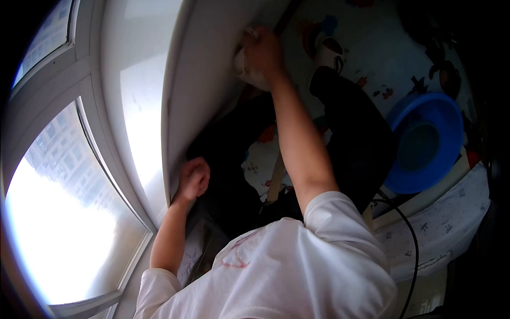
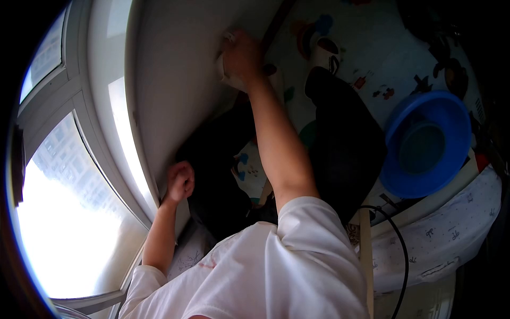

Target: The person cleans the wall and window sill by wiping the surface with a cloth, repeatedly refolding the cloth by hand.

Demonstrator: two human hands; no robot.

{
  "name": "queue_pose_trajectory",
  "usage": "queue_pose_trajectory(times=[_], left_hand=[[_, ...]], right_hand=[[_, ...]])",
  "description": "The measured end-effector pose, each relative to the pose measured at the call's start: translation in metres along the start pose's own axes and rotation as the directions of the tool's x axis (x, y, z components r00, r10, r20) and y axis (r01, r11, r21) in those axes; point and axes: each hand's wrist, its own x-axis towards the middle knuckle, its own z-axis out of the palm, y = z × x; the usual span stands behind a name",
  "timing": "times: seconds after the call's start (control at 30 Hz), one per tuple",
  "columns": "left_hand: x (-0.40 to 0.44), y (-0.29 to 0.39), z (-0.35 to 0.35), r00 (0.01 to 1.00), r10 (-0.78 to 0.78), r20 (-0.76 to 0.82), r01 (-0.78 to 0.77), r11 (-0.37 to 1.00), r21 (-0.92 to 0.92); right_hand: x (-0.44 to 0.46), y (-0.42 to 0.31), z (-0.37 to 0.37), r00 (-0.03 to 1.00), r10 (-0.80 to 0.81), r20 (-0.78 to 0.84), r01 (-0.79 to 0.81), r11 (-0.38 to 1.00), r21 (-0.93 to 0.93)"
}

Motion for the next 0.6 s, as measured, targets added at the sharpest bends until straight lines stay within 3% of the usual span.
queue_pose_trajectory(times=[0.2,0.3,0.4,0.6], left_hand=[[0.000,-0.004,-0.003,1.000,-0.004,0.005,0.004,1.000,-0.016],[0.001,-0.006,-0.002,1.000,0.004,-0.002,-0.004,1.000,0.003],[0.001,-0.008,-0.002,1.000,0.015,0.004,-0.015,1.000,0.013],[-0.002,-0.004,0.001,1.000,-0.008,-0.011,0.009,1.000,0.008]], right_hand=[[0.000,0.003,0.005,0.996,-0.092,0.010,0.091,0.993,0.074],[0.005,0.004,-0.002,0.998,-0.058,0.028,0.057,0.998,0.029],[-0.006,-0.006,-0.004,0.989,-0.133,0.070,0.138,0.988,-0.074],[0.001,0.000,-0.009,0.991,-0.054,0.124,0.056,0.998,-0.012]])
